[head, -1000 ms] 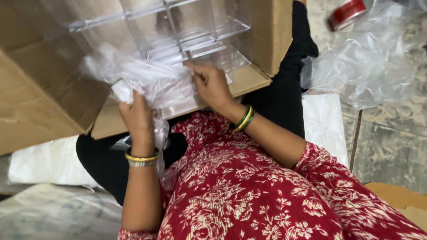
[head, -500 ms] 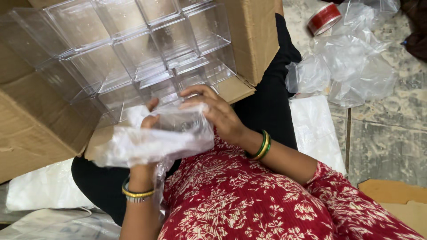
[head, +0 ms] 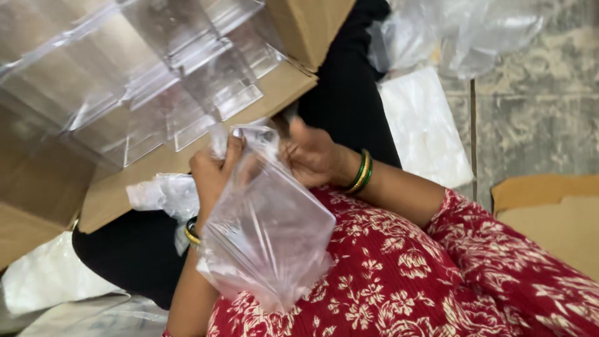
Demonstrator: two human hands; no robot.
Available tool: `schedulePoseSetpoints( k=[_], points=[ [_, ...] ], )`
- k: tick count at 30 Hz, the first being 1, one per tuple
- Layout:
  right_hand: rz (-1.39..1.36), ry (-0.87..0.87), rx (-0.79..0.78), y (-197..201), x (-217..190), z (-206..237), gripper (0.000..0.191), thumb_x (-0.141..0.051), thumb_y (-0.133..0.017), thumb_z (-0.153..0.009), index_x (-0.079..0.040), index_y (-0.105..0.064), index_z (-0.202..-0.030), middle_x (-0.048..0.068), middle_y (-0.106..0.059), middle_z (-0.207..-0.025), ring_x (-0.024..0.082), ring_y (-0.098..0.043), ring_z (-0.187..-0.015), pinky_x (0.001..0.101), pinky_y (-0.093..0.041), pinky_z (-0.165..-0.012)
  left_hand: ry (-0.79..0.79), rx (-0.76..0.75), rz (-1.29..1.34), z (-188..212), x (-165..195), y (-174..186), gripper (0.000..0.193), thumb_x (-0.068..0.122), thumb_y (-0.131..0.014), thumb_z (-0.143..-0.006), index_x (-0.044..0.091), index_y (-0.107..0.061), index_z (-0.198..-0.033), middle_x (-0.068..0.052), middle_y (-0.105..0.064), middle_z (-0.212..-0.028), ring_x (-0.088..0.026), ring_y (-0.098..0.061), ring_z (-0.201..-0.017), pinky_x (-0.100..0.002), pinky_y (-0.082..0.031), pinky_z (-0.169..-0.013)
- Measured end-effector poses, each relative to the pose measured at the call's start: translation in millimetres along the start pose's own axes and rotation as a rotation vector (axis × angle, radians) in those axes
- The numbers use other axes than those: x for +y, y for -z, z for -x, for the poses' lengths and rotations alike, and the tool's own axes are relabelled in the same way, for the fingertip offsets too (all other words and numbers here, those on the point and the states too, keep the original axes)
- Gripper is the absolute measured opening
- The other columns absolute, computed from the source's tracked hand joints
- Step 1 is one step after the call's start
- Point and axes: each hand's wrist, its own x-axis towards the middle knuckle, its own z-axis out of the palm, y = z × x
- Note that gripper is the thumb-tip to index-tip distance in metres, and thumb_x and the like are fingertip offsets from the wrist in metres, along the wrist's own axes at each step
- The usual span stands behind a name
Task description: The person sits on the floor and packs clear acrylic organizer boxes into a large cardboard box. They wrap each box in a plastic bag, add white tissue or foam padding, and place the wrapped items into the carton one at a time.
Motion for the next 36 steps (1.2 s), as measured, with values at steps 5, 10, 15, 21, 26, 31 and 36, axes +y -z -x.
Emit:
schedulePoseSetpoints(
  k=[5, 10, 15, 21, 26, 31, 36],
  points=[
    [0.500, 0.136, 0.062, -24, -37, 45, 0.046, -0.011, -0.075, -0.092, 0.007, -0.061, -0.131, 0.015, -0.067, -0.127, 0.020, -0.065, -0.116, 0.0303, -0.051, -0.107, -0.034, 0.029, -0.014, -8, -20, -23, 0.039, 0.027, -0.069, -0.107, 0.000, -0.067, -0.080, 0.002, -0.050, -0.057, -0.008, -0.044, -0.054, -0.035, -0.030, -0.047],
    [0.424, 0.696, 0.652, 42, -107, 133, 0.039, -0.014, -0.065, -0.098, 0.005, -0.061, -0.131, 0.015, -0.070, -0.120, 0.027, -0.068, -0.112, 0.0403, -0.058, -0.102, 0.053, 0.046, 0.345, -6, -7, -1, 0.033, 0.013, -0.078, -0.088, -0.003, -0.061, -0.112, -0.004, -0.062, -0.097, -0.011, -0.057, -0.087, -0.028, -0.046, -0.074],
    [1.058, 1.081, 1.824, 143, -146, 245, 0.052, 0.002, -0.081, -0.075, 0.011, -0.058, -0.121, 0.020, -0.058, -0.125, 0.027, -0.060, -0.111, 0.0376, -0.052, -0.099, 0.034, -0.036, 0.577, -2, 8, 8, 0.041, -0.002, -0.062, -0.097, -0.003, -0.056, -0.137, -0.016, -0.063, -0.136, -0.018, -0.062, -0.124, -0.029, -0.050, -0.102],
    [0.725, 1.406, 1.516, 200, -160, 286, 0.068, 0.003, -0.075, -0.094, 0.002, -0.039, -0.152, 0.017, -0.055, -0.148, 0.030, -0.056, -0.134, 0.0407, -0.043, -0.117, -0.078, -0.090, 0.532, -6, 12, 9, 0.036, 0.002, -0.053, -0.111, -0.003, -0.057, -0.146, -0.015, -0.060, -0.150, -0.019, -0.057, -0.138, -0.030, -0.043, -0.118],
    [1.876, 1.350, 1.774, 130, -156, 188, 0.065, 0.000, -0.080, -0.103, 0.006, -0.036, -0.151, 0.023, -0.043, -0.152, 0.038, -0.041, -0.142, 0.0463, -0.030, -0.119, -0.088, -0.042, 0.620, -7, 16, 12, 0.051, -0.002, -0.065, -0.096, -0.003, -0.054, -0.146, -0.012, -0.058, -0.149, -0.017, -0.057, -0.130, -0.032, -0.047, -0.111],
    [1.465, 0.849, 0.858, 8, -86, 38, 0.019, -0.015, -0.063, -0.118, -0.002, -0.071, -0.106, 0.004, -0.071, -0.101, 0.011, -0.065, -0.094, 0.0250, -0.054, -0.088, -0.010, -0.048, 0.771, -6, 22, 8, 0.052, -0.004, -0.073, -0.090, -0.004, -0.058, -0.140, -0.010, -0.066, -0.130, -0.016, -0.065, -0.112, -0.032, -0.055, -0.099],
    [0.946, 0.446, 0.396, -46, -38, -43, 0.032, -0.009, -0.083, -0.088, -0.002, -0.063, -0.112, -0.001, -0.066, -0.103, 0.007, -0.064, -0.097, 0.0232, -0.054, -0.088, -0.034, 0.108, 0.771, -6, 10, 6, 0.038, 0.001, -0.076, -0.094, -0.003, -0.062, -0.129, -0.011, -0.067, -0.126, -0.015, -0.065, -0.112, -0.029, -0.054, -0.098]
  ],
)
